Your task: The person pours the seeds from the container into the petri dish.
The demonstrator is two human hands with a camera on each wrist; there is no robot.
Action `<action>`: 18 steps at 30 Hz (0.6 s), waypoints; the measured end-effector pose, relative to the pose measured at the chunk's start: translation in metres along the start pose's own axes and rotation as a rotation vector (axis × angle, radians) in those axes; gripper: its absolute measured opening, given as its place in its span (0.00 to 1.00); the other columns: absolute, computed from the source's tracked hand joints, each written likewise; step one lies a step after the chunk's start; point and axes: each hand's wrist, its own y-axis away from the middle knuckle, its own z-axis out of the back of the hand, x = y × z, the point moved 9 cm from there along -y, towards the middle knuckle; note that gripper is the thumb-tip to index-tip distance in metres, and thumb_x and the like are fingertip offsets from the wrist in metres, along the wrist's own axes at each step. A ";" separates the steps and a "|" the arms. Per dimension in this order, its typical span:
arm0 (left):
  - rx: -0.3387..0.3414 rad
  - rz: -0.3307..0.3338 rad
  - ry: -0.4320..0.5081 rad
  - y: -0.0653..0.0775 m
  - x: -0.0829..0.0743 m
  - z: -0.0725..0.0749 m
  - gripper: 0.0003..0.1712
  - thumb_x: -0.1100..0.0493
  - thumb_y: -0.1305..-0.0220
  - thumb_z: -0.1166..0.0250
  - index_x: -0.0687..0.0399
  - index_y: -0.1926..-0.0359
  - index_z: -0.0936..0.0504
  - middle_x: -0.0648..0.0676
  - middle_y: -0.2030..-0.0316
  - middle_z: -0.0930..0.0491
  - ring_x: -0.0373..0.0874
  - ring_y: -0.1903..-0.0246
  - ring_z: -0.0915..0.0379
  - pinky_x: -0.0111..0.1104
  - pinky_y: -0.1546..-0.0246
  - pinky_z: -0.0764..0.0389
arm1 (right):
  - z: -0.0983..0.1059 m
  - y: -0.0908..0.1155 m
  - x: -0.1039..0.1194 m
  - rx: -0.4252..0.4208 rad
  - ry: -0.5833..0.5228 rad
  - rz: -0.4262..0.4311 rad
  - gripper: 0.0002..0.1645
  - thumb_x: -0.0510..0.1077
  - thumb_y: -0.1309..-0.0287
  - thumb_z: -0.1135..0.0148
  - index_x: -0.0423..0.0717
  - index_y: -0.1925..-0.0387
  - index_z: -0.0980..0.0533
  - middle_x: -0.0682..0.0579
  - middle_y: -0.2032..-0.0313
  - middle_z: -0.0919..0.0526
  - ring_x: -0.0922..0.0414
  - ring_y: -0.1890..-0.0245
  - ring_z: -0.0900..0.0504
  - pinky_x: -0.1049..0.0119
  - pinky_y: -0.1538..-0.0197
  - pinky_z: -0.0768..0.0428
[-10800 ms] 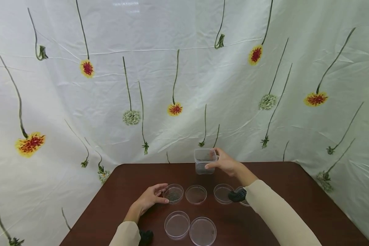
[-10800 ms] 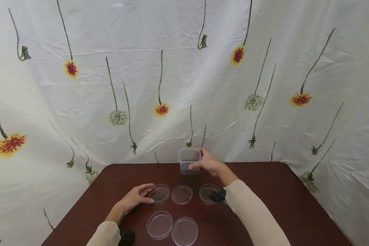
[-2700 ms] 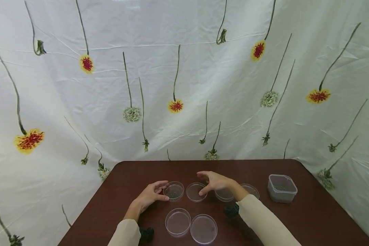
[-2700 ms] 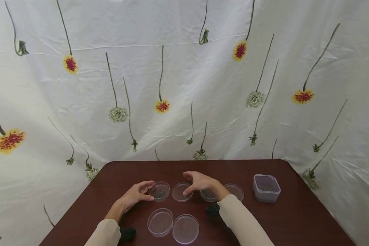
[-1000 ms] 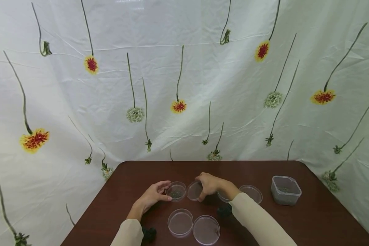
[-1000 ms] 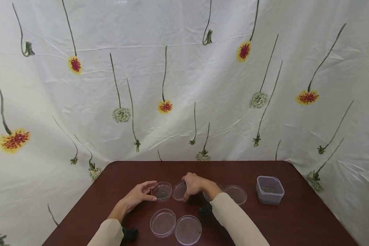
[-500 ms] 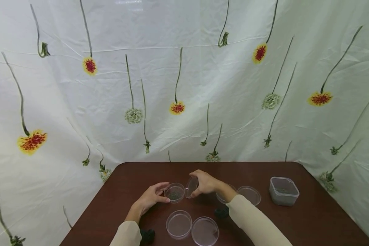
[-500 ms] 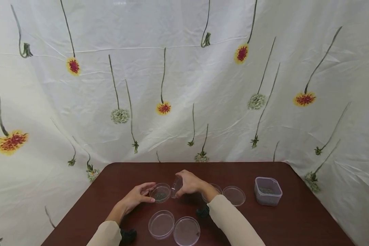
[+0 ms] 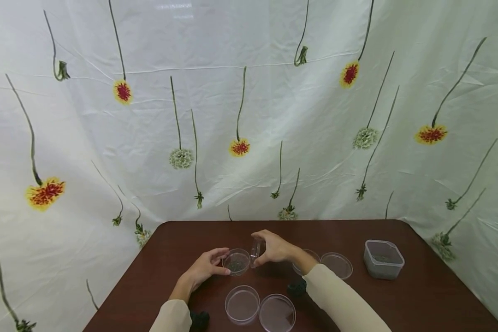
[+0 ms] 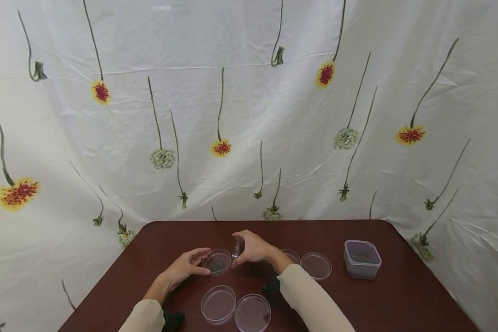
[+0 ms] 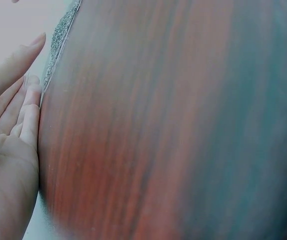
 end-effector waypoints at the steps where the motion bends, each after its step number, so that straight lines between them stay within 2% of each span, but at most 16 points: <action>1: -0.001 0.003 0.001 0.000 0.000 0.000 0.45 0.67 0.44 0.21 0.69 0.28 0.32 0.71 0.31 0.31 0.69 0.27 0.45 0.54 0.30 0.39 | -0.001 -0.001 0.000 -0.003 -0.022 -0.002 0.54 0.45 0.55 0.16 0.35 0.28 0.33 0.42 0.34 0.30 0.43 0.35 0.27 0.48 0.35 0.26; 6: 0.001 0.008 0.005 -0.001 0.002 0.001 0.44 0.67 0.43 0.21 0.68 0.28 0.32 0.71 0.31 0.32 0.68 0.27 0.44 0.53 0.30 0.39 | -0.009 -0.006 -0.001 -0.029 -0.132 -0.005 0.55 0.42 0.54 0.16 0.32 0.28 0.35 0.42 0.34 0.30 0.42 0.33 0.27 0.48 0.33 0.28; 12: 0.000 0.017 0.000 -0.002 0.003 0.001 0.44 0.66 0.42 0.22 0.67 0.27 0.32 0.70 0.31 0.32 0.67 0.27 0.43 0.52 0.30 0.37 | -0.019 -0.010 -0.008 -0.049 -0.257 -0.044 0.54 0.41 0.52 0.18 0.34 0.27 0.36 0.42 0.33 0.32 0.41 0.32 0.29 0.44 0.32 0.29; 18: 0.011 0.021 -0.004 0.000 0.001 0.000 0.45 0.67 0.42 0.22 0.68 0.27 0.33 0.71 0.30 0.32 0.68 0.27 0.44 0.53 0.30 0.38 | -0.027 -0.015 -0.003 -0.031 -0.282 -0.050 0.52 0.40 0.52 0.20 0.39 0.26 0.35 0.42 0.32 0.35 0.38 0.33 0.30 0.42 0.35 0.27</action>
